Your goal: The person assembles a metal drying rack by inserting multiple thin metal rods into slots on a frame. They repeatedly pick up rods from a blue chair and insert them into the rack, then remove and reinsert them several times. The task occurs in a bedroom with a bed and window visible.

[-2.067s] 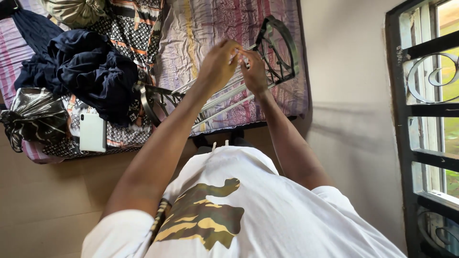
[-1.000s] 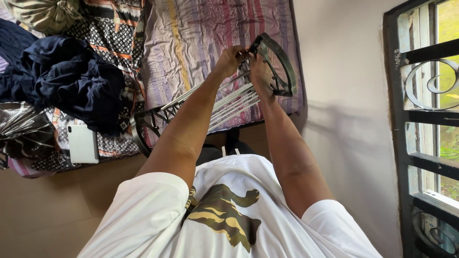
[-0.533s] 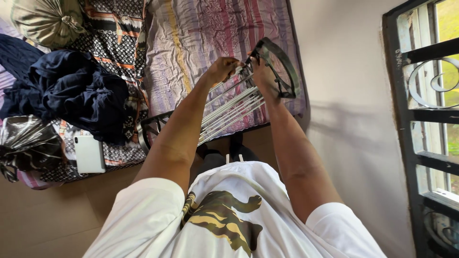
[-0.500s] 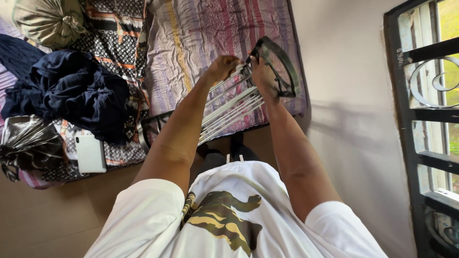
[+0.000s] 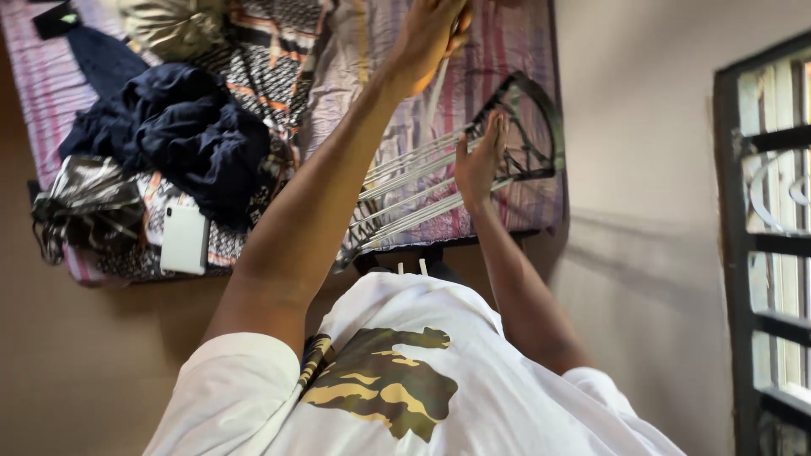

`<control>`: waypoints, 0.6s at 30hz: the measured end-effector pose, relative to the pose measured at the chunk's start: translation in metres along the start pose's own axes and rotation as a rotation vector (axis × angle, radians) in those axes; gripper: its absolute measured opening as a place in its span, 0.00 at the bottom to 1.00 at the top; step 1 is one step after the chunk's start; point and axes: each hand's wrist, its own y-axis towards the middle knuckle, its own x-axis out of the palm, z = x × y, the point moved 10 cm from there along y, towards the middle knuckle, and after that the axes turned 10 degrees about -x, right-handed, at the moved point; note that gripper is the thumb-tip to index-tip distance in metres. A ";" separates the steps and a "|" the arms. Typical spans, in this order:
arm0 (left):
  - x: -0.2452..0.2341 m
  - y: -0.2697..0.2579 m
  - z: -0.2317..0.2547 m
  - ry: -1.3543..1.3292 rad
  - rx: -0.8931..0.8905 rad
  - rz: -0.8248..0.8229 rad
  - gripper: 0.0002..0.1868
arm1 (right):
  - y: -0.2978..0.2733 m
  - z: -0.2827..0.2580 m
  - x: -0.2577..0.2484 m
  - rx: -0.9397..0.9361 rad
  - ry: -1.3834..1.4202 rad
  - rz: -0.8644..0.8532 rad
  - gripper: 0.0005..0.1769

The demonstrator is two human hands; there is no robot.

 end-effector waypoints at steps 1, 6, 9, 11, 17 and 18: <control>-0.005 -0.006 0.013 -0.104 0.049 0.011 0.17 | -0.005 -0.015 -0.005 0.028 0.067 -0.040 0.28; -0.038 -0.106 0.097 -0.477 0.417 0.175 0.14 | -0.038 -0.063 -0.013 0.567 0.794 -0.431 0.31; -0.058 -0.202 0.139 -0.530 0.589 0.339 0.11 | -0.049 -0.106 -0.020 0.778 1.252 -0.635 0.36; -0.065 -0.260 0.156 -0.449 0.643 0.382 0.12 | -0.055 -0.127 -0.029 0.891 1.438 -0.720 0.38; -0.096 -0.385 0.136 -0.528 0.713 0.622 0.13 | -0.058 -0.193 -0.039 0.419 1.164 -1.111 0.23; -0.104 -0.402 0.130 -0.565 0.714 0.654 0.13 | -0.057 -0.201 -0.037 0.336 1.082 -1.108 0.21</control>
